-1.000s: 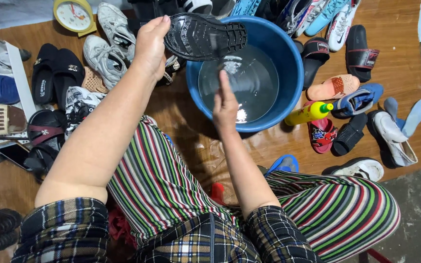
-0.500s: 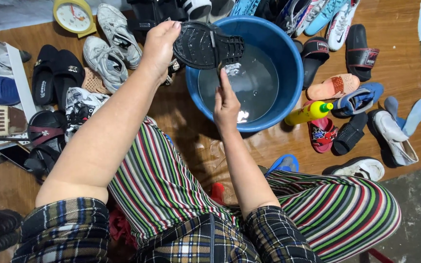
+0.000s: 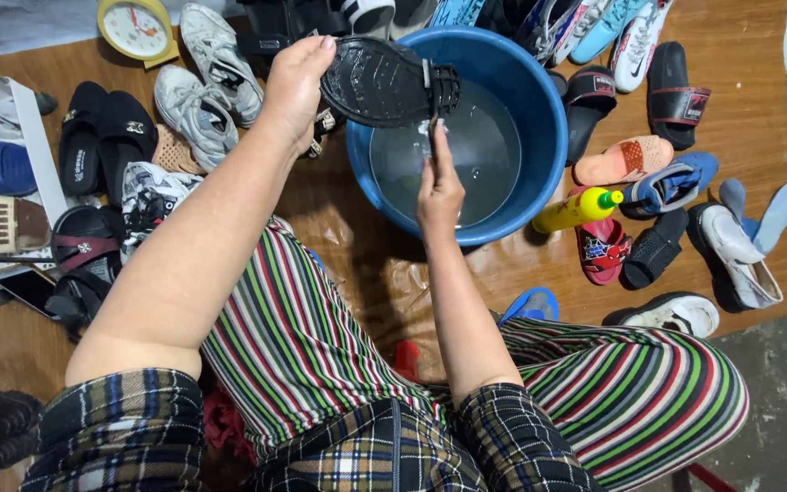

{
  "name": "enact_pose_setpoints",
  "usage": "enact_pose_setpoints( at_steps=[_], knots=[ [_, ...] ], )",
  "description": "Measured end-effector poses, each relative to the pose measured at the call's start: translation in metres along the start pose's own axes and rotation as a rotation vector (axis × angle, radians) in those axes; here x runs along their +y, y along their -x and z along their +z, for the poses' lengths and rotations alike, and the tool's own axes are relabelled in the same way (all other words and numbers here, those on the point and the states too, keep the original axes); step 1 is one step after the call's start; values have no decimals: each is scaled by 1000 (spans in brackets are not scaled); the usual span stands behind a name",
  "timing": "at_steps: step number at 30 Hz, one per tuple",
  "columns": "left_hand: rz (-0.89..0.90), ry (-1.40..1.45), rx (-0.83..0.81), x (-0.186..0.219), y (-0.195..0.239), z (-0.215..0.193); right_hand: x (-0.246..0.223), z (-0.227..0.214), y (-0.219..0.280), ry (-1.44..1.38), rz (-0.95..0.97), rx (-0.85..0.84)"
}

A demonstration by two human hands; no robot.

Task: The person scrubs a black slipper with a brush in a blue basin of water, then wipes the floor with a red cloth. The person continues scrubbing the slipper with the brush and rinsing it in the basin.

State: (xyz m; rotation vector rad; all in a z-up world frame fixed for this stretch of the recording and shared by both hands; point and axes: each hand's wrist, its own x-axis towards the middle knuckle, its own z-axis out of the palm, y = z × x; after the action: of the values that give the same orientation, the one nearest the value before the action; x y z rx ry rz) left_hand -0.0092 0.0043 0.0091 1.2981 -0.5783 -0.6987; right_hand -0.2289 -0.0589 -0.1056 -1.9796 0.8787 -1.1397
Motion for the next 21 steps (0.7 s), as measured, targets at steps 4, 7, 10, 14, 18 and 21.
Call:
enact_pose_setpoints(
  at_steps=[4,7,10,14,18,21],
  knots=[
    [-31,-2,22,4,1,0,41,-6,-4,-17,273,32],
    [-69,42,46,0,-1,1,62,-7,-4,-263,472,1],
    [-194,-12,152,-10,-6,6,42,-16,-14,-536,727,-89],
    [-237,-31,184,-22,-12,11,22,-30,-31,-719,920,-54],
    [-441,-107,64,-40,-20,17,48,-41,-40,-691,894,-61],
    [-451,0,58,-70,-28,26,72,-48,-43,-613,841,-32]
  ],
)
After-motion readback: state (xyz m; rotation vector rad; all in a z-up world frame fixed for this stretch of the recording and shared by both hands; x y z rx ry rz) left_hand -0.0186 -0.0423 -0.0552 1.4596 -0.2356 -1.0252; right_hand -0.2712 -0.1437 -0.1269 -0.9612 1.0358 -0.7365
